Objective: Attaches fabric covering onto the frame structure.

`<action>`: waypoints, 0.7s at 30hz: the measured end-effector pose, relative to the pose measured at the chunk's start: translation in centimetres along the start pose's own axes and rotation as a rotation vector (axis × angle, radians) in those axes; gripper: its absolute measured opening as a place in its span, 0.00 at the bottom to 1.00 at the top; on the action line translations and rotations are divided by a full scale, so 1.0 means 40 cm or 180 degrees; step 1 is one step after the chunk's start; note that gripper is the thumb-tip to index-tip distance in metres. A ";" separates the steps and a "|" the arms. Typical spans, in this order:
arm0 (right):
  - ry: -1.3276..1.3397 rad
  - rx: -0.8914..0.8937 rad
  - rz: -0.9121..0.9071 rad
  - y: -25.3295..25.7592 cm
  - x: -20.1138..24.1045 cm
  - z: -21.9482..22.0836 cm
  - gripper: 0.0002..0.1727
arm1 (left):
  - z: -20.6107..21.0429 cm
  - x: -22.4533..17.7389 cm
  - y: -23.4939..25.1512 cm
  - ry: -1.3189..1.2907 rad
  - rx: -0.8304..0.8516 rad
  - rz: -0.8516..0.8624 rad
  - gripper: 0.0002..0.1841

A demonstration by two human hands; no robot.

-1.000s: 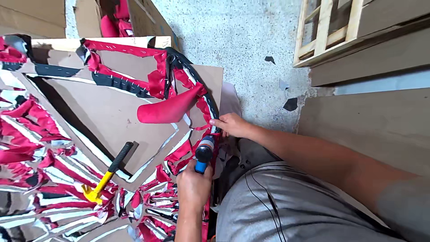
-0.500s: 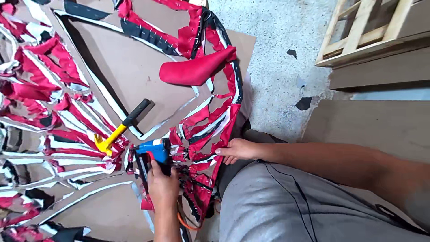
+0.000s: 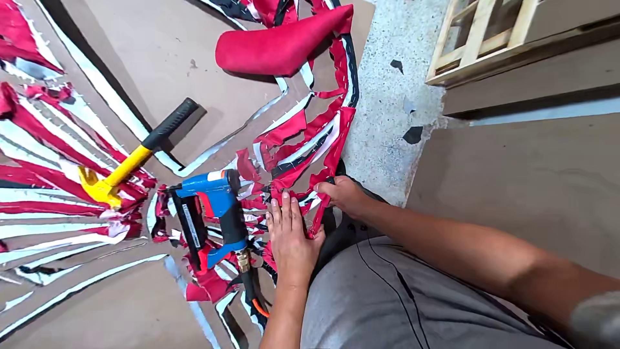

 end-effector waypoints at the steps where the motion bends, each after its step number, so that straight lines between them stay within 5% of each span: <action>1: 0.0108 -0.0006 -0.0009 -0.002 0.001 0.004 0.14 | -0.001 0.003 0.001 -0.0014 0.0021 0.0029 0.48; 12: 0.0717 -0.0169 -0.0106 -0.031 -0.023 0.033 0.07 | -0.021 0.025 -0.029 -0.0096 0.0269 0.0233 0.49; 16: 0.0850 -0.0101 -0.0238 -0.038 -0.036 0.035 0.06 | -0.004 0.007 -0.041 0.0140 0.0362 0.0223 0.59; 21: 0.0749 -0.0297 -0.0017 -0.066 -0.040 0.073 0.15 | -0.007 -0.010 -0.040 0.0300 0.0603 0.0205 0.64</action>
Point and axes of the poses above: each hand's wrist, its own y-axis towards the middle knuckle, its own z-axis out of the palm, x = y × z, the point moved 1 cm from there along y, towards the middle knuckle
